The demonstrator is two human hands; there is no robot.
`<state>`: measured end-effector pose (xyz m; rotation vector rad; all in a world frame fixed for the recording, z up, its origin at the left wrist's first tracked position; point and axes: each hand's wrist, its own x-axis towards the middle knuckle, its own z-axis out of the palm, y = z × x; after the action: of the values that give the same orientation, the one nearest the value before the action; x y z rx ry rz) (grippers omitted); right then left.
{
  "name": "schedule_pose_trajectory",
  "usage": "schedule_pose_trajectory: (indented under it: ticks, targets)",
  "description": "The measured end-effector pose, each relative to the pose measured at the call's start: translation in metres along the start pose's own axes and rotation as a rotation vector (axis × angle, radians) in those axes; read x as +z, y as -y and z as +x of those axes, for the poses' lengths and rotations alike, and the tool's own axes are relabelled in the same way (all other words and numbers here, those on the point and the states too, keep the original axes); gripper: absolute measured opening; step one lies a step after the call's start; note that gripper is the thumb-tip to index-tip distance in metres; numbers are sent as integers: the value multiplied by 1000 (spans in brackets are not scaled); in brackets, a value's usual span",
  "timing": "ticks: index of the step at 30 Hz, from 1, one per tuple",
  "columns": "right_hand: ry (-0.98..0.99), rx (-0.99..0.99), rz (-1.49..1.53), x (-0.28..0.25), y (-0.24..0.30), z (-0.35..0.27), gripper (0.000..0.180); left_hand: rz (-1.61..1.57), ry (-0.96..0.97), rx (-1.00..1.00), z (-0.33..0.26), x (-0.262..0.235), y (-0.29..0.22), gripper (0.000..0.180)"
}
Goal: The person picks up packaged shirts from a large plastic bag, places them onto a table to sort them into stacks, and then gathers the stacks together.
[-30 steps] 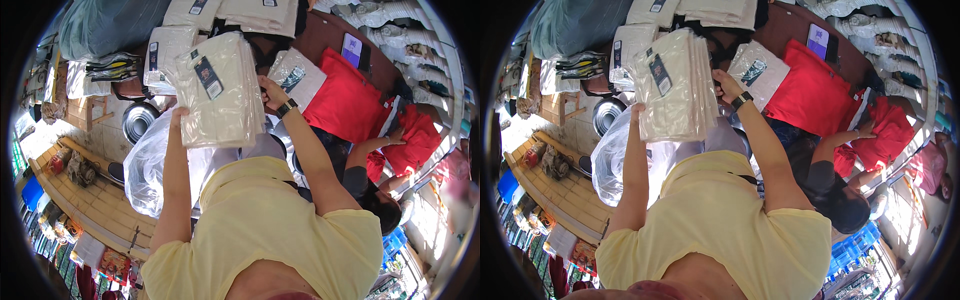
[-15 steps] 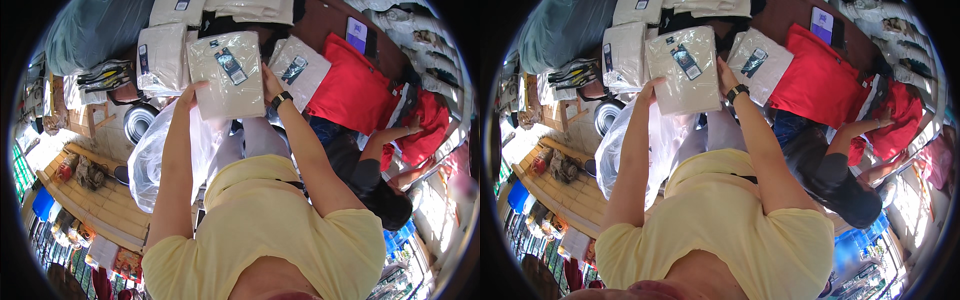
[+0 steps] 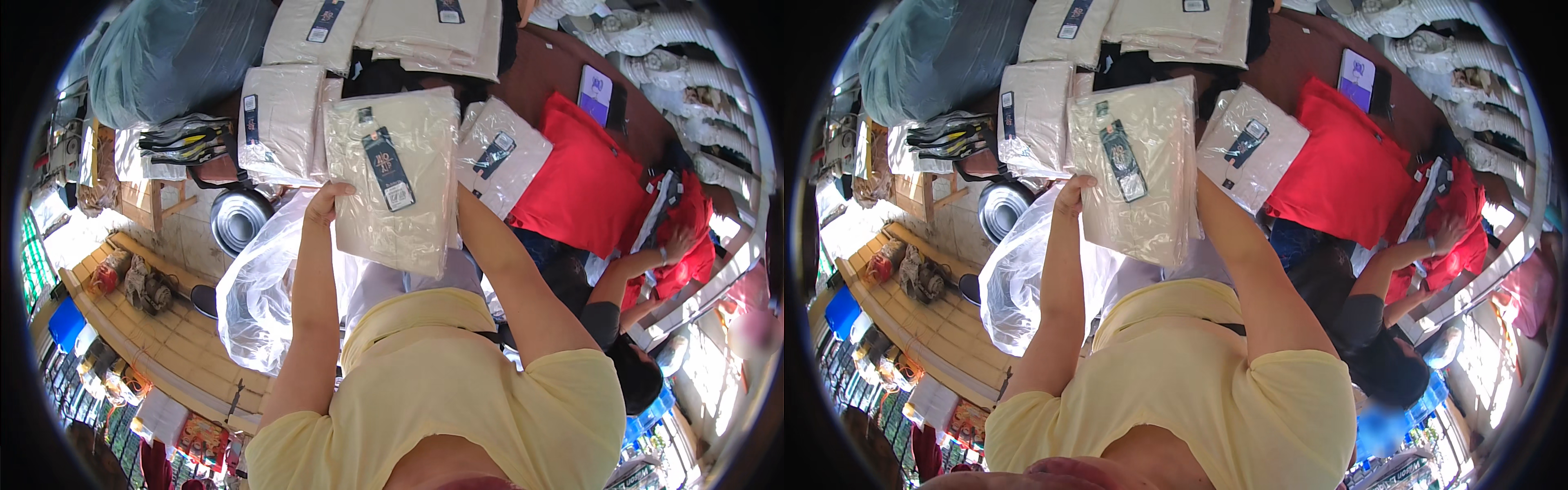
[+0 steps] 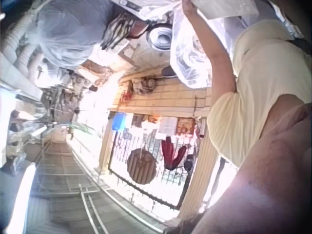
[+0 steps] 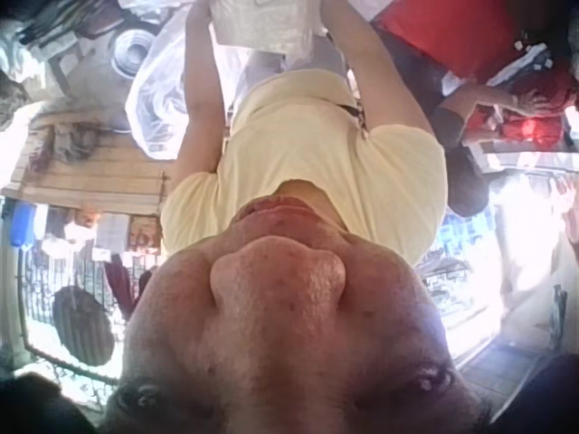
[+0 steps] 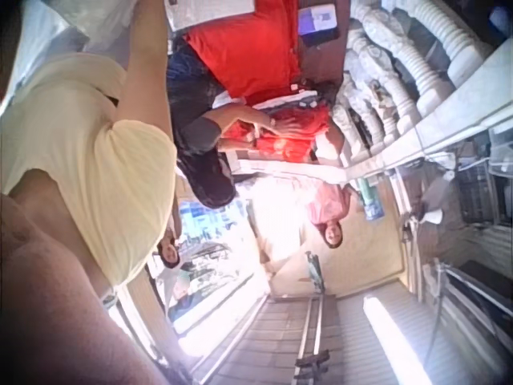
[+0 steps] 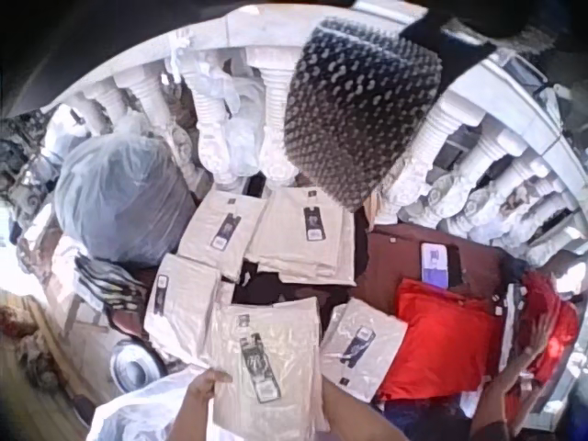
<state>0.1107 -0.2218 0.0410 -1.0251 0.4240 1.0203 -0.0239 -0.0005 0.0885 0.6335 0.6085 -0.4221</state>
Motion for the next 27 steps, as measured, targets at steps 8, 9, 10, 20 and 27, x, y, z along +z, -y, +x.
schedule_pose_trajectory:
  ticks: [8, 9, 10, 20, 27]
  targets:
    - [-11, 14, -74, -4, -3, 4, 25, -21, -2, 33, -13, 13, -8, 63]
    - [-18, 12, -81, -5, -3, 4, 25, -22, -8, 47, -12, 14, -7, 63]
    - [-24, 11, -88, -6, -1, 4, 25, -27, 15, 54, -11, 14, -7, 63]
    - [-53, -5, -208, -18, 12, 15, 26, 46, -27, 12, -11, 24, -13, 66]
    - [-91, -90, -543, -28, 26, 20, 26, 5, -7, 99, -11, 22, -4, 68]
